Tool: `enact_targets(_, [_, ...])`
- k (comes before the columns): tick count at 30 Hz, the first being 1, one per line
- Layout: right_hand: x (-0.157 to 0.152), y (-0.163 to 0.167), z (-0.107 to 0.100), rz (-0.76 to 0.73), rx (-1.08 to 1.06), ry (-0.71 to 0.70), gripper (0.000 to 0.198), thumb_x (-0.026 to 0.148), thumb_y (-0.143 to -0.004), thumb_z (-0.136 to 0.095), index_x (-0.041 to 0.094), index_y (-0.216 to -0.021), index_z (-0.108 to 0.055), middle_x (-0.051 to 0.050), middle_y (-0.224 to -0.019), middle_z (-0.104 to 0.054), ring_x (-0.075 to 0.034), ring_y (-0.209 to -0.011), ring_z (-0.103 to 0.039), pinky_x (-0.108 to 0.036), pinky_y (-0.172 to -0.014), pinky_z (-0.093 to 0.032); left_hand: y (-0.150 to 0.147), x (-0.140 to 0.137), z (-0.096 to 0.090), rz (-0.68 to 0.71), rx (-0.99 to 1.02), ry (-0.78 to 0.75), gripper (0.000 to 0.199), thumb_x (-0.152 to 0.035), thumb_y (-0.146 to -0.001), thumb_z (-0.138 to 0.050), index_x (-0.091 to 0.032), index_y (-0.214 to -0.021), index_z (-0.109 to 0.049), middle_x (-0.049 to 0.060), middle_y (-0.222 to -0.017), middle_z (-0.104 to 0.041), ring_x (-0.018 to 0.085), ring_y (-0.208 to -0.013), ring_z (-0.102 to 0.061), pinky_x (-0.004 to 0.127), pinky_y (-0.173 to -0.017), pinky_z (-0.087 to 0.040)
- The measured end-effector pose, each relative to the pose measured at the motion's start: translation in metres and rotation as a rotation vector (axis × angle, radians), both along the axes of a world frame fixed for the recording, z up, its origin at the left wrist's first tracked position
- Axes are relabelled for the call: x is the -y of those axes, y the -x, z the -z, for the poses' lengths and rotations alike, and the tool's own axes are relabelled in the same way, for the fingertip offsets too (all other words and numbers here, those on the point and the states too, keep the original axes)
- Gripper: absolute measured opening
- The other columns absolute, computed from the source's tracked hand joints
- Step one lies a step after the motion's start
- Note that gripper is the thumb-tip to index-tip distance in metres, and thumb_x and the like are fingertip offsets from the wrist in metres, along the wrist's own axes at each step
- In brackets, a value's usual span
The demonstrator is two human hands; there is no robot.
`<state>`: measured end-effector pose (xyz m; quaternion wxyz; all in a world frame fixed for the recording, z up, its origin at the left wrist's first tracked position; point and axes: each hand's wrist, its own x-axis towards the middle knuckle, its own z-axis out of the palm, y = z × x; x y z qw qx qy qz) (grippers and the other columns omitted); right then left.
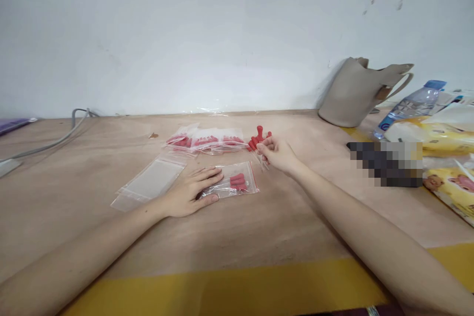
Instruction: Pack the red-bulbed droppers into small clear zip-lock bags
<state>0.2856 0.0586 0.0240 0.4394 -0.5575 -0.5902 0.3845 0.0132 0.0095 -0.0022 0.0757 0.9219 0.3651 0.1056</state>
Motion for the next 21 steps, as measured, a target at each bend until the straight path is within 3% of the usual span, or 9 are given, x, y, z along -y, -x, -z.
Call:
enact_targets(3, [0.01, 0.001, 0.011, 0.063, -0.23, -0.044, 0.049, 0.034, -0.062, -0.07, 0.02, -0.098, -0.04, 0.006, -0.059, -0.055, -0.009, -0.044, -0.049, -0.021, -0.04, -0.039, 0.001, 0.0, 0.001, -0.004, 0.005, 0.004, 0.056, -0.053, -0.091, -0.04, -0.022, -0.138, -0.037, 0.008, -0.145, -0.032, 0.025, -0.134, -0.028, 0.045, -0.11, -0.023])
enact_targets(6, [0.012, 0.002, 0.023, 0.117, -0.307, -0.048, 0.073, 0.028, -0.062, -0.069, 0.021, -0.119, -0.025, 0.01, -0.056, -0.052, -0.011, -0.045, -0.054, -0.023, -0.043, -0.045, 0.001, 0.0, 0.002, -0.008, 0.009, 0.002, 0.056, -0.053, -0.091, -0.04, -0.023, -0.138, -0.038, 0.008, -0.145, -0.033, 0.026, -0.134, -0.029, 0.046, -0.109, -0.023])
enact_targets(8, [0.012, 0.006, 0.029, 0.139, -0.319, -0.044, 0.077, 0.025, -0.063, -0.067, 0.022, -0.124, -0.02, 0.01, -0.057, -0.052, -0.013, -0.046, -0.056, -0.026, -0.047, -0.049, 0.001, 0.0, 0.002, -0.007, 0.011, -0.001, 0.056, -0.053, -0.091, -0.039, -0.023, -0.137, -0.038, 0.008, -0.145, -0.033, 0.025, -0.134, -0.029, 0.046, -0.11, -0.023])
enact_targets(16, [0.022, 0.028, 0.037, 0.049, -0.548, 0.027, 0.039, 0.027, -0.074, -0.056, 0.027, -0.101, -0.029, 0.008, -0.066, -0.057, -0.012, -0.057, -0.063, -0.031, -0.067, -0.054, 0.001, 0.002, 0.0, -0.012, 0.036, -0.014, 0.063, -0.054, -0.09, -0.039, -0.021, -0.143, -0.025, 0.008, -0.145, -0.033, 0.025, -0.133, -0.031, 0.043, -0.11, -0.024])
enact_targets(21, [0.028, 0.026, 0.034, 0.0, -0.535, 0.106, 0.03, 0.027, -0.071, -0.06, 0.024, -0.093, -0.039, 0.006, -0.068, -0.059, -0.011, -0.057, -0.062, -0.027, -0.061, -0.052, 0.001, 0.002, 0.0, -0.019, 0.02, -0.007, 0.063, -0.054, -0.091, -0.038, -0.022, -0.143, -0.024, 0.008, -0.145, -0.032, 0.025, -0.133, -0.031, 0.044, -0.11, -0.023])
